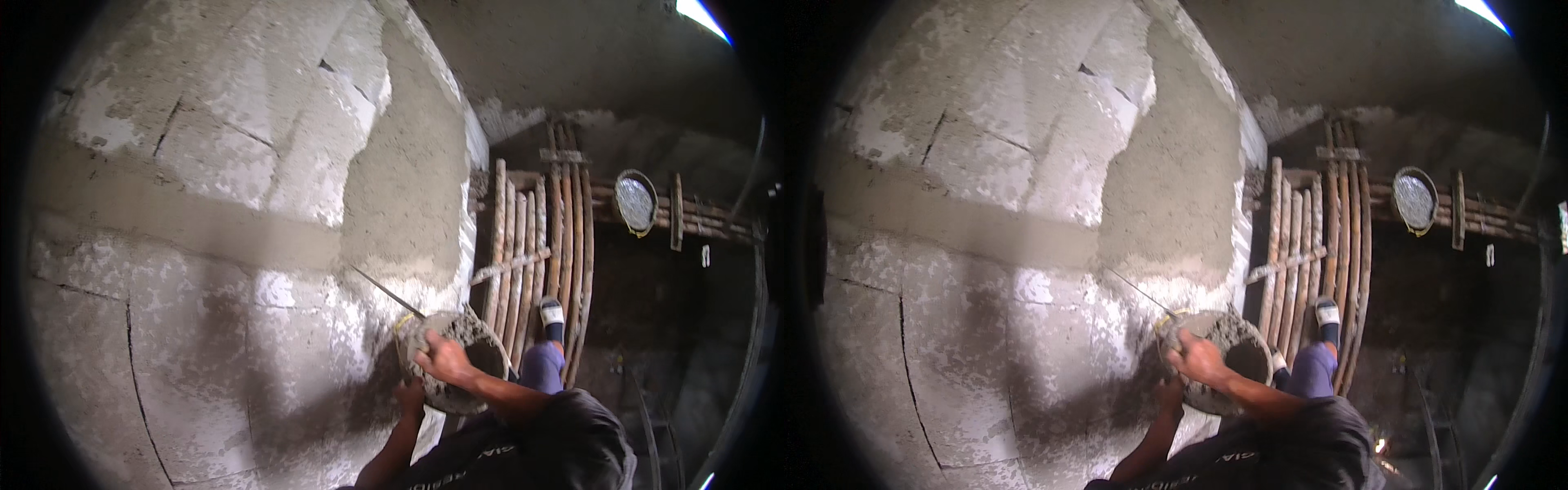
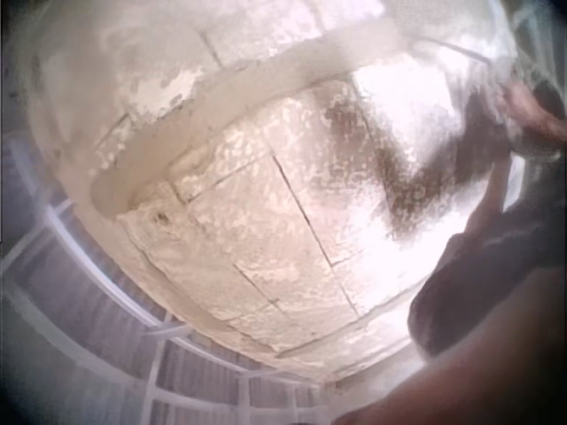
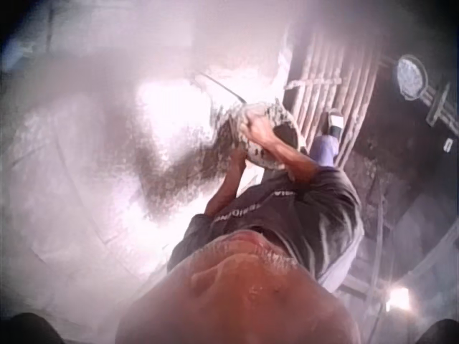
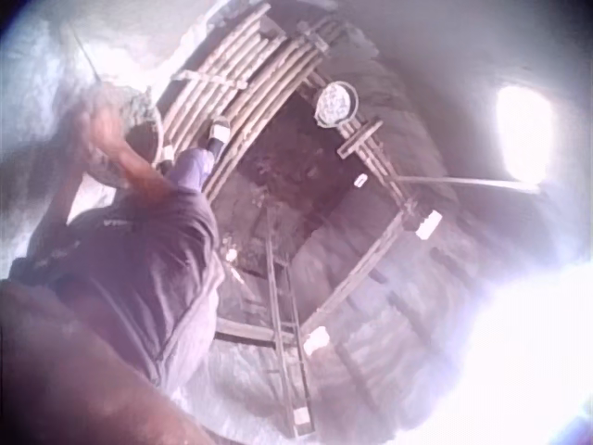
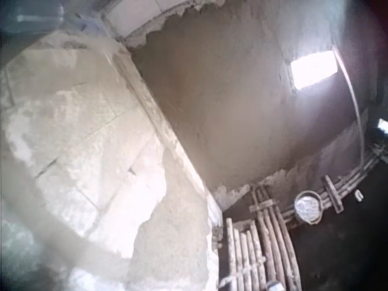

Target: The person scoops wet cement from a bucket using a trowel and applies it to a curved concrete wall. They repeatedly smooth the surface with the trowel while standing on a bamboo scaffold.

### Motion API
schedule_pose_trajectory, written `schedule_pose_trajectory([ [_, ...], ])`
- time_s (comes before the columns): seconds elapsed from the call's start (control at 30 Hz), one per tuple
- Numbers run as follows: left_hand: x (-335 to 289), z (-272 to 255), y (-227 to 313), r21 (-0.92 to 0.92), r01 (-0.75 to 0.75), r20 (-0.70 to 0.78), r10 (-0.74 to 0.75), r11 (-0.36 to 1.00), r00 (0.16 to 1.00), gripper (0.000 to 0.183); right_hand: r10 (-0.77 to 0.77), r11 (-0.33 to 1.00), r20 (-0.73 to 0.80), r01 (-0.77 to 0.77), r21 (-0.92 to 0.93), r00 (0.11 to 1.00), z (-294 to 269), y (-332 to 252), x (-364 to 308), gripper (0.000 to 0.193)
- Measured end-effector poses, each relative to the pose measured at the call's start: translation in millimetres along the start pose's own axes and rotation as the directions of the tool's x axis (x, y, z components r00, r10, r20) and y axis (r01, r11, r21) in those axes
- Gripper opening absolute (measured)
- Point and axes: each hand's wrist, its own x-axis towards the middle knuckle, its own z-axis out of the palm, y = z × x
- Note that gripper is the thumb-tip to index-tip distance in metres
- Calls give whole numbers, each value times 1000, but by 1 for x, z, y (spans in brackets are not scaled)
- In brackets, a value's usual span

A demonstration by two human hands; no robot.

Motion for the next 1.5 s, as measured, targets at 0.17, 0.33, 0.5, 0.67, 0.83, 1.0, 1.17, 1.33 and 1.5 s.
schedule_pose_trajectory([
  [0.17, 13, 10, -3, 289, -197, 49, 191, 937, 980, 28, 282, 867, 306, -106, -486, 909, -53, 101, -102, 35],
  [0.33, 18, 45, -4, 299, -491, 178, 457, 818, 871, 28, 573, 692, 204, -335, -639, 794, -47, 117, -101, 31],
  [0.5, 12, 56, 10, 202, -609, 255, 559, 767, 789, 27, 369, 915, 639, -144, -377, 675, 4, 128, -121, 28],
  [0.67, 21, 38, 13, 104, -371, 237, 340, 923, 910, 26, -45, 961, 491, -96, 258, 870, -26, 137, -146, 29],
  [0.83, 37, 34, -14, 8, -99, 167, 97, 995, 981, 31, 367, 597, 325, -489, 636, 872, -94, 84, -126, 33],
  [1.0, 33, 28, -41, 13, -18, 68, 17, 1000, 998, 40, 500, 804, -572, -102, 586, 650, -126, 105, -59, 24],
  [1.17, 13, 1, -47, 186, 18, 15, -21, 982, 1000, 37, 203, 978, -965, -78, 192, 165, -77, 151, 29, 14],
  [1.33, 5, -17, -44, 226, 288, -22, -291, 931, 957, 37, 216, 950, -497, -298, -92, 841, 52, 77, 59, 29],
  [1.5, 6, -30, -55, 284, 284, -34, -287, 916, 957, 50, 482, 847, -333, -334, 413, 811, 127, 55, 41, 23],
])
